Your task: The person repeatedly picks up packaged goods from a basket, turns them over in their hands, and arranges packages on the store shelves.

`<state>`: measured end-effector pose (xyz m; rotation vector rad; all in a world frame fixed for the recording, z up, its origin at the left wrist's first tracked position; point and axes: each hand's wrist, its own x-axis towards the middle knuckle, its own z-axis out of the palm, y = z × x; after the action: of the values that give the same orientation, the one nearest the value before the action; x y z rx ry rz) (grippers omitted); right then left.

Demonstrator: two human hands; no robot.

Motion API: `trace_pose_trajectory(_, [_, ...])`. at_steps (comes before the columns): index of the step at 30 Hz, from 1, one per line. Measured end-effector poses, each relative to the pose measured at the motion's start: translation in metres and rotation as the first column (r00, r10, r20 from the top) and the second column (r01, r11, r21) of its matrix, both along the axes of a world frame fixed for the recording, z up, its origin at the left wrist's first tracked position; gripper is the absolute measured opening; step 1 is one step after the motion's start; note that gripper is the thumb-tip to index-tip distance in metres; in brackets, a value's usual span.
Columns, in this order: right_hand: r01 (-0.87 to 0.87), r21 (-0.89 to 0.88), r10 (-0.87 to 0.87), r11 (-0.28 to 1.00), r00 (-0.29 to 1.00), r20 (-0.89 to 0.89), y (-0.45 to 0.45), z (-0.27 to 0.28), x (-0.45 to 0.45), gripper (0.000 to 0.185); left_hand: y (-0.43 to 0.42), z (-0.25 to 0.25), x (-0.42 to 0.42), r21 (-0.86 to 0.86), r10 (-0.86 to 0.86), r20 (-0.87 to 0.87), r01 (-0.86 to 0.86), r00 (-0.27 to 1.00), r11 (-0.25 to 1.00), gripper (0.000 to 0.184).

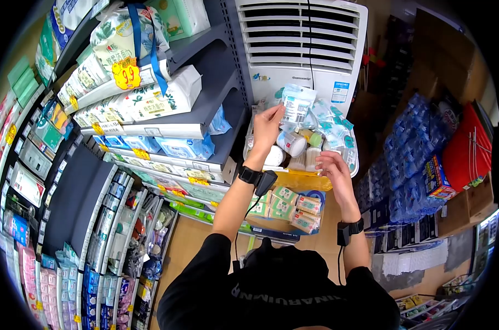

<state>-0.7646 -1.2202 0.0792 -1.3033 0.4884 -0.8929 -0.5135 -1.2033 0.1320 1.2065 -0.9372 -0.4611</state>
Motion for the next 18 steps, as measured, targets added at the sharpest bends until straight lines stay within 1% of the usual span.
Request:
trace_pose_trajectory(1, [0.005,-0.005,-0.005,1.0,1.0,-0.007,0.002,-0.001,0.0,0.025,0.007,0.001,-0.003,0.03,-0.042,-0.101,0.046,0.994,0.998,0.037])
trace_pose_trajectory(2, [0.012,-0.011,-0.013,1.0,1.0,-0.012,0.002,-0.002,0.001,0.025,0.013,-0.001,-0.005,0.032,-0.042,-0.1,0.046,0.994,0.998,0.037])
trace_pose_trajectory(4, [0.032,-0.035,-0.033,0.999,0.999,-0.017,0.01,0.003,0.001,0.026,0.026,-0.004,-0.014,-0.043,-0.19,-0.312,0.186,0.931,0.982,0.038])
trace_pose_trajectory(5, [0.049,-0.063,-0.051,0.997,0.998,-0.022,0.014,0.006,0.001,0.028,0.032,-0.005,-0.018,-0.032,-0.218,-0.317,0.219,0.923,0.975,0.038])
trace_pose_trajectory(6, [0.054,-0.053,-0.055,0.997,0.998,-0.025,0.019,0.011,0.001,0.028,0.038,-0.006,-0.022,-0.023,-0.219,-0.321,0.224,0.921,0.974,0.038])
trace_pose_trajectory(8, [0.091,-0.11,-0.094,0.99,0.995,-0.026,0.025,0.019,0.001,0.028,0.052,-0.004,-0.033,-0.047,-0.291,-0.347,0.294,0.892,0.955,0.038])
trace_pose_trajectory(11, [0.115,-0.086,-0.114,0.99,0.993,0.022,0.032,0.023,-0.002,0.029,0.073,0.003,-0.053,-0.045,-0.289,-0.374,0.294,0.881,0.955,0.035])
trace_pose_trajectory(14, [0.151,-0.093,-0.147,0.984,0.988,0.049,0.038,0.022,-0.003,0.034,0.088,-0.005,-0.064,-0.055,-0.301,-0.38,0.304,0.875,0.951,0.033])
trace_pose_trajectory(16, [0.186,-0.032,-0.182,0.982,0.98,0.084,0.048,0.028,-0.005,0.034,0.103,-0.004,-0.076,-0.03,-0.238,-0.383,0.245,0.893,0.969,0.031])
trace_pose_trajectory(17, [0.141,-0.024,-0.138,0.99,0.983,0.118,0.052,0.03,-0.009,0.034,0.107,-0.009,-0.077,-0.053,-0.258,-0.375,0.257,0.89,0.965,0.03])
trace_pose_trajectory(18, [0.144,-0.001,-0.143,0.99,0.984,0.106,0.059,0.03,-0.012,0.034,0.115,-0.01,-0.08,-0.032,-0.251,-0.388,0.26,0.887,0.965,0.03])
